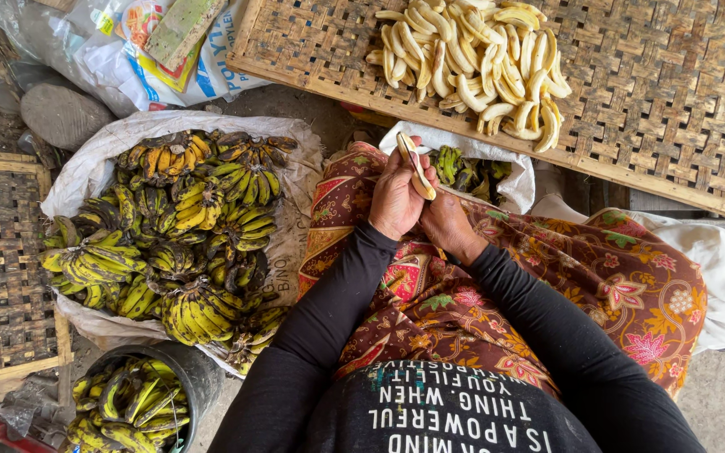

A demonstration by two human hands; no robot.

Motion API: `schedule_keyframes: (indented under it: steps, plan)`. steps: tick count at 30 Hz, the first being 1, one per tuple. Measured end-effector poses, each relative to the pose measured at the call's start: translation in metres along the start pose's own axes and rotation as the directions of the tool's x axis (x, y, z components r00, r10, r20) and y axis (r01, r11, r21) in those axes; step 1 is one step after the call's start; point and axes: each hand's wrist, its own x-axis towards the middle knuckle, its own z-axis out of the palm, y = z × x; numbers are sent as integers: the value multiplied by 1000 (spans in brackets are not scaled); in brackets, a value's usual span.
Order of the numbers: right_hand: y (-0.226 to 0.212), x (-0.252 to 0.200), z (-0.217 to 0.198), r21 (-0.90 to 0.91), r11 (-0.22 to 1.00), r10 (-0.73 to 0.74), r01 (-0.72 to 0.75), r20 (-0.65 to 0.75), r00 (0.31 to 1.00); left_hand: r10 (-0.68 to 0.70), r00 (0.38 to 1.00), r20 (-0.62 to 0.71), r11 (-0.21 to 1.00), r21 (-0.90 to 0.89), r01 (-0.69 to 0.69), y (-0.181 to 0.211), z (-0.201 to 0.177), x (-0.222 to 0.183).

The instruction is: The person peels green bananas by hand and with a knife, placing the peeled fruit onto a wooden tray and the skins into a white bag.

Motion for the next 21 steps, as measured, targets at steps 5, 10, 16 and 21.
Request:
schedule_keyframes:
  steps: [5, 10, 16, 21]
  plan:
    - [-23, -7, -13, -93, 930, 367, -356, 220, 904, 77, 970, -232, 976, 216, -25, 25, 13, 5]
    - [-23, -3, -15, -47, 975, 222, -217, 159, 962, 74, 992, -102, 985, 161, -57, 17, 3, 6]
    - [-7, 3, -13, -78, 996, 42, -32, 134, 990, -9, 990, -140, 995, 93, 22, 4, -11, 7]
    - [20, 2, -5, -170, 979, 150, -115, 209, 966, -71, 981, -179, 994, 69, 85, -2, -7, 9]
